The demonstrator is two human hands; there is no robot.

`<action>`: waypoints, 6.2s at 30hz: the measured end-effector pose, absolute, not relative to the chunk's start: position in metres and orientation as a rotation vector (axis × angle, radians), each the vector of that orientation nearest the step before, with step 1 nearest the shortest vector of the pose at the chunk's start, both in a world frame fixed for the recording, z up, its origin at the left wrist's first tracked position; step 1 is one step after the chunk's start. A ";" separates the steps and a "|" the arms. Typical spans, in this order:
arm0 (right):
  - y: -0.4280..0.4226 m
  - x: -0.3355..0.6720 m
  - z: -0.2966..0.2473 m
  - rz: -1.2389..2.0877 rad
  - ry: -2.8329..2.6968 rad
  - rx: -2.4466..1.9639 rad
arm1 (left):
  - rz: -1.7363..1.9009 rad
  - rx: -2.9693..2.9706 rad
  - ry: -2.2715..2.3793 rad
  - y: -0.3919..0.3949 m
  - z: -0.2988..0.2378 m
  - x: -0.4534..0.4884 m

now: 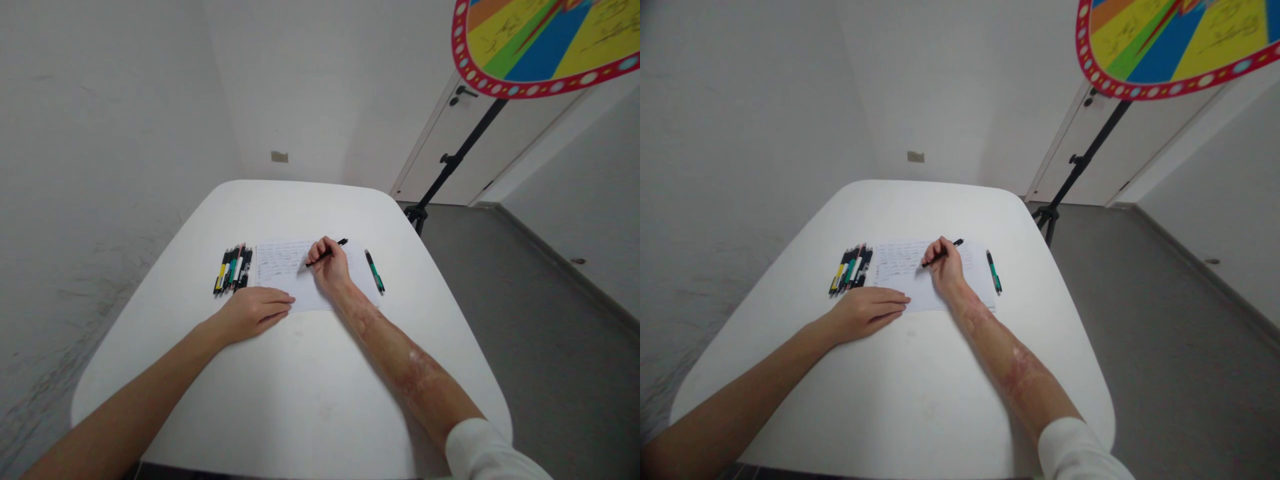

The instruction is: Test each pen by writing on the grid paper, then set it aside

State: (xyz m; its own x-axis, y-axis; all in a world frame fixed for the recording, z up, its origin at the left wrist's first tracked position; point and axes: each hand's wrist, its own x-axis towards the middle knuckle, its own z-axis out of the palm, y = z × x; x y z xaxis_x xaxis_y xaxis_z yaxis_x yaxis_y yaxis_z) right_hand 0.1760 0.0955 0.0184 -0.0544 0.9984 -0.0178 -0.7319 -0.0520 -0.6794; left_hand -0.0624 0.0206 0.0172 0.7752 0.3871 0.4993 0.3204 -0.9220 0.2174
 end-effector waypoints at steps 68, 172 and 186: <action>0.062 0.150 0.012 1.109 -1.671 -1.011 | 0.871 2.832 0.585 0.016 0.027 -0.058; 0.030 0.386 -0.015 0.187 -2.019 -1.458 | 0.931 2.896 0.712 0.020 0.026 -0.067; 0.031 0.384 -0.011 0.245 -1.922 -1.475 | 0.992 2.913 0.710 0.020 0.031 -0.063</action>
State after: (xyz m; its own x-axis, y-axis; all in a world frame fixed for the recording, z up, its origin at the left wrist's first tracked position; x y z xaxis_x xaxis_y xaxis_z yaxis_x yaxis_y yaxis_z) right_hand 0.3841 0.0308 -0.0109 -0.1151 0.9069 0.4053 0.7764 0.3367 -0.5328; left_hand -0.0634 0.0196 0.0311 0.7016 0.4096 0.5832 0.4199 -0.8988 0.1261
